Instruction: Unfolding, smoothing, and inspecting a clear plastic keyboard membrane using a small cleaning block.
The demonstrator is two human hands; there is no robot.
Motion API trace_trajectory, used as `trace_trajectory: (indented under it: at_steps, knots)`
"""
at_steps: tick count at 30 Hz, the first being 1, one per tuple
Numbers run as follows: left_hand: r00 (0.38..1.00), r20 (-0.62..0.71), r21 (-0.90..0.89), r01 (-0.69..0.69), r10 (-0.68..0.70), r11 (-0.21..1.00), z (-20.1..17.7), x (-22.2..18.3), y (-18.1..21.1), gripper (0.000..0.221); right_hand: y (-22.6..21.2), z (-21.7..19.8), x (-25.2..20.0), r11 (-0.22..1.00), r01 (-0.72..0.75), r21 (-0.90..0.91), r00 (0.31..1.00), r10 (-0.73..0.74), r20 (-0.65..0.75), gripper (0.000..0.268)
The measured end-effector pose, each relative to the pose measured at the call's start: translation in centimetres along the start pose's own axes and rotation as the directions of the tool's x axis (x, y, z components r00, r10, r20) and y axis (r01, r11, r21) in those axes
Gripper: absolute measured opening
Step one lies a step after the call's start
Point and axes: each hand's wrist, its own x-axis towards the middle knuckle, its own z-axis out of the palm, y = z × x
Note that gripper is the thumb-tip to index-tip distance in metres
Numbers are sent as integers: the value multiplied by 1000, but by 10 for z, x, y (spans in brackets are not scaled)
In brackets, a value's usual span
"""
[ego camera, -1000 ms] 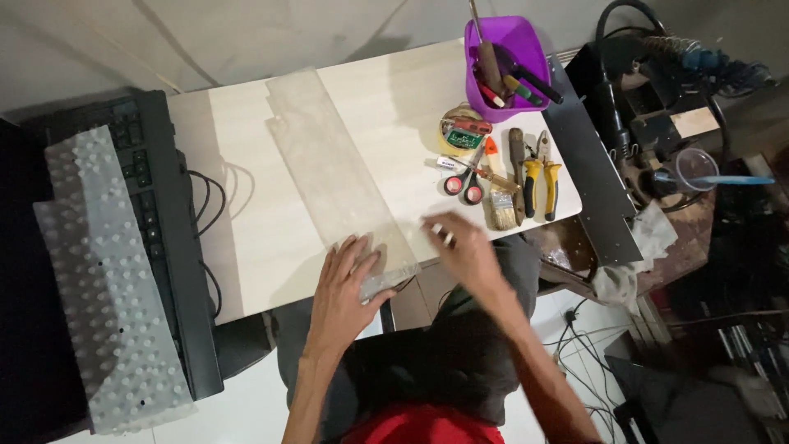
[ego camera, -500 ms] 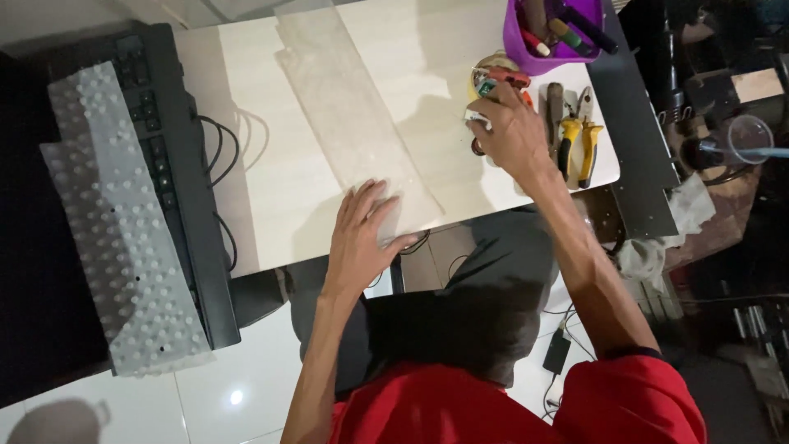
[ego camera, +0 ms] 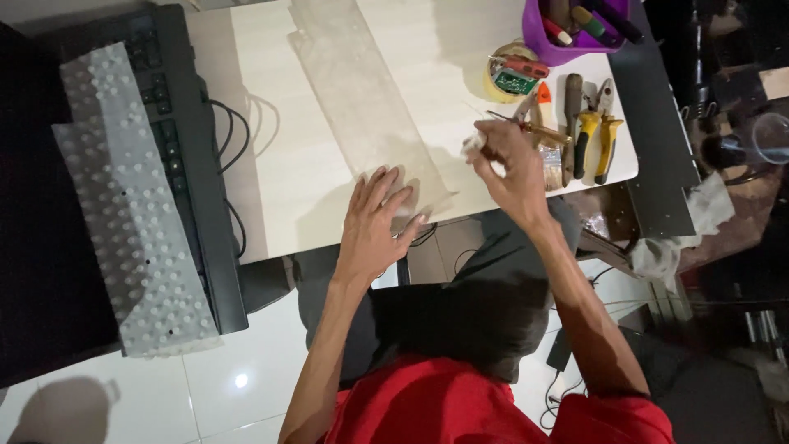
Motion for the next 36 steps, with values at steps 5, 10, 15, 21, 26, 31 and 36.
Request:
trace_trajectory:
  at_steps: [5, 10, 15, 21, 26, 31, 36]
  knots:
    - [1000, -18, 0, 11, -11, 1000, 7, -2, -8, 24, -13, 9, -33, 986, -95, 138, 995, 94, 16, 33]
    - [999, -35, -126, 20, -25, 992, -1, 1, -14, 19, -10, 9, -55, 974, -115, 198, 993, 119, -9, 29]
    - [998, -36, -274, 41, -53, 961, -3, 3, -26, 17, -21, 11, -60, 982, -140, 127, 990, 138, 25, 26]
    - [998, -67, -99, 11, -18, 995, -2, 2, -22, 21, -19, 17, -54, 998, 29, -50, 992, -23, 125, 27]
    - [997, -57, 9, -45, 46, 999, 2, 2, -14, 22, -26, 24, -52, 986, 94, -136, 987, -75, 140, 25]
    - [996, -45, 38, -79, 81, 996, -2, -1, -12, 24, -14, 22, -50, 981, 52, -190, 998, -46, 33, 20]
    - [995, -29, 86, -92, 94, 992, -2, 0, -13, 22, -16, 37, -61, 985, 7, -174, 997, 6, 74, 23]
